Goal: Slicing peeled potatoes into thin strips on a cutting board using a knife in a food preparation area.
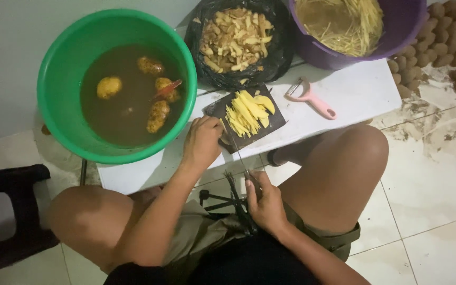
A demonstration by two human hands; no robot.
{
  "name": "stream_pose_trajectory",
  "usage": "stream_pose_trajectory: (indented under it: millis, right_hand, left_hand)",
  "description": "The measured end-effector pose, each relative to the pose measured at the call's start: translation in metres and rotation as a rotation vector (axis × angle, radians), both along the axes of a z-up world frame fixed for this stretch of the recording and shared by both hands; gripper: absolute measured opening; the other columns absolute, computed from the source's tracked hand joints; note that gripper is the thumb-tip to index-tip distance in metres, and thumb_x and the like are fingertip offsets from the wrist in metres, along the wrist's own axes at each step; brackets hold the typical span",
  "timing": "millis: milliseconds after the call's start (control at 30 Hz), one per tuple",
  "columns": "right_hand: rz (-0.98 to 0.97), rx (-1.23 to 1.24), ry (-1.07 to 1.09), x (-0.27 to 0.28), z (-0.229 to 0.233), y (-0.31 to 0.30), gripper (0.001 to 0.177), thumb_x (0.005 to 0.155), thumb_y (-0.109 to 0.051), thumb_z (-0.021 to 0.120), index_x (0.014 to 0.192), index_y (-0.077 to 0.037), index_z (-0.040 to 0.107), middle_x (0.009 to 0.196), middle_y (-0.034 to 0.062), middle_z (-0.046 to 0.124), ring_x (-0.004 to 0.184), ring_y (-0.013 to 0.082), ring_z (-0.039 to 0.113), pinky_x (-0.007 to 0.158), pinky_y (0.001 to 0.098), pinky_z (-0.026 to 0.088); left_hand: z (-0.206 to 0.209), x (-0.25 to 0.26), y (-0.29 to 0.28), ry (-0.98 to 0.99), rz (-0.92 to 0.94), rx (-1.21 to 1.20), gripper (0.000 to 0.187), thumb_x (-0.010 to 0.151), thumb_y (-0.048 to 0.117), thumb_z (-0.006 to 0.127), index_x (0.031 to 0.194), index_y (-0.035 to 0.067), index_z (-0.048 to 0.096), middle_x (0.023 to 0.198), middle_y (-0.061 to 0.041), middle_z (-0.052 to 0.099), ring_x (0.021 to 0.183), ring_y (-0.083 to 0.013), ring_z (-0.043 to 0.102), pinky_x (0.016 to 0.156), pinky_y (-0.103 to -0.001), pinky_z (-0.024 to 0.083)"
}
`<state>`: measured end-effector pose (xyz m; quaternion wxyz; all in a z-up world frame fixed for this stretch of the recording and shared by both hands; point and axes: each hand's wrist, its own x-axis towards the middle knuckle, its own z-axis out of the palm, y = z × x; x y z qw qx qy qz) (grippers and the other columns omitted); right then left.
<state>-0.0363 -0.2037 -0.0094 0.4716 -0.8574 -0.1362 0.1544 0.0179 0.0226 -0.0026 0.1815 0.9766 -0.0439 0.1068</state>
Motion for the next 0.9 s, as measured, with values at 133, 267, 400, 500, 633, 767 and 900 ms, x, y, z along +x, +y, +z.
stream_pose_trajectory:
  millis: [133, 267, 400, 500, 633, 767, 900]
  right_hand:
    - [0.014, 0.010, -0.010, 0.002, -0.002, 0.004, 0.021, 0.100, -0.020, 0.059, 0.116, -0.007, 0.065, 0.093, 0.0247, 0.079, 0.088, 0.0460, 0.076, 0.064, 0.0535, 0.059]
    - [0.026, 0.008, -0.028, 0.002, -0.006, 0.003, 0.021, 0.100, -0.020, 0.059, 0.116, -0.008, 0.065, 0.092, 0.0247, 0.079, 0.087, 0.0470, 0.076, 0.063, 0.0534, 0.059]
    - [0.028, 0.023, -0.032, 0.004, 0.001, 0.006, 0.020, 0.099, -0.016, 0.059, 0.114, -0.005, 0.066, 0.088, 0.0257, 0.078, 0.084, 0.0479, 0.076, 0.062, 0.0532, 0.058]
    - [0.052, 0.036, -0.034, 0.006, 0.005, 0.007, 0.022, 0.101, -0.015, 0.058, 0.119, -0.004, 0.064, 0.094, 0.0276, 0.078, 0.089, 0.0495, 0.075, 0.066, 0.0561, 0.060]
    - [0.050, 0.035, 0.000, 0.005, 0.002, 0.006, 0.023, 0.101, -0.016, 0.056, 0.119, -0.003, 0.063, 0.097, 0.0291, 0.077, 0.092, 0.0507, 0.074, 0.067, 0.0577, 0.060]
    - [0.055, 0.014, -0.007, 0.006, 0.002, 0.005, 0.023, 0.101, -0.016, 0.057, 0.120, -0.004, 0.062, 0.098, 0.0280, 0.078, 0.093, 0.0490, 0.075, 0.069, 0.0570, 0.062]
    - [0.082, -0.033, 0.009, 0.007, 0.009, 0.007, 0.024, 0.102, -0.017, 0.054, 0.121, -0.003, 0.060, 0.103, 0.0294, 0.076, 0.098, 0.0498, 0.074, 0.071, 0.0619, 0.062]
  left_hand:
    - [-0.004, 0.001, 0.003, 0.047, -0.011, 0.007, 0.018, 0.075, -0.009, 0.075, 0.091, -0.002, 0.078, 0.088, -0.012, 0.068, 0.095, -0.0283, 0.066, 0.090, -0.038, 0.048]
    - [-0.009, 0.004, 0.004, 0.116, -0.014, 0.022, 0.031, 0.064, -0.008, 0.083, 0.094, -0.002, 0.078, 0.092, -0.011, 0.069, 0.099, -0.0270, 0.065, 0.094, -0.040, 0.047]
    - [-0.004, 0.003, 0.001, 0.109, 0.002, 0.027, 0.028, 0.067, -0.011, 0.079, 0.094, -0.003, 0.078, 0.091, -0.011, 0.070, 0.098, -0.0270, 0.065, 0.094, -0.039, 0.047]
    - [0.009, 0.001, -0.004, 0.103, 0.009, 0.008, 0.030, 0.069, -0.015, 0.075, 0.098, -0.005, 0.078, 0.092, -0.014, 0.071, 0.096, -0.0276, 0.066, 0.093, -0.038, 0.047]
    - [0.003, 0.003, -0.001, 0.119, -0.004, -0.004, 0.034, 0.067, -0.014, 0.077, 0.100, -0.005, 0.078, 0.094, -0.015, 0.071, 0.098, -0.0293, 0.066, 0.094, -0.040, 0.047]
    - [0.000, 0.003, -0.001, 0.124, 0.008, 0.003, 0.034, 0.065, -0.013, 0.079, 0.098, -0.004, 0.078, 0.093, -0.014, 0.072, 0.097, -0.0278, 0.066, 0.094, -0.039, 0.047]
    - [0.007, 0.003, -0.002, 0.100, 0.013, 0.008, 0.025, 0.074, -0.012, 0.074, 0.097, -0.004, 0.078, 0.089, -0.013, 0.071, 0.093, -0.0271, 0.066, 0.091, -0.038, 0.047]
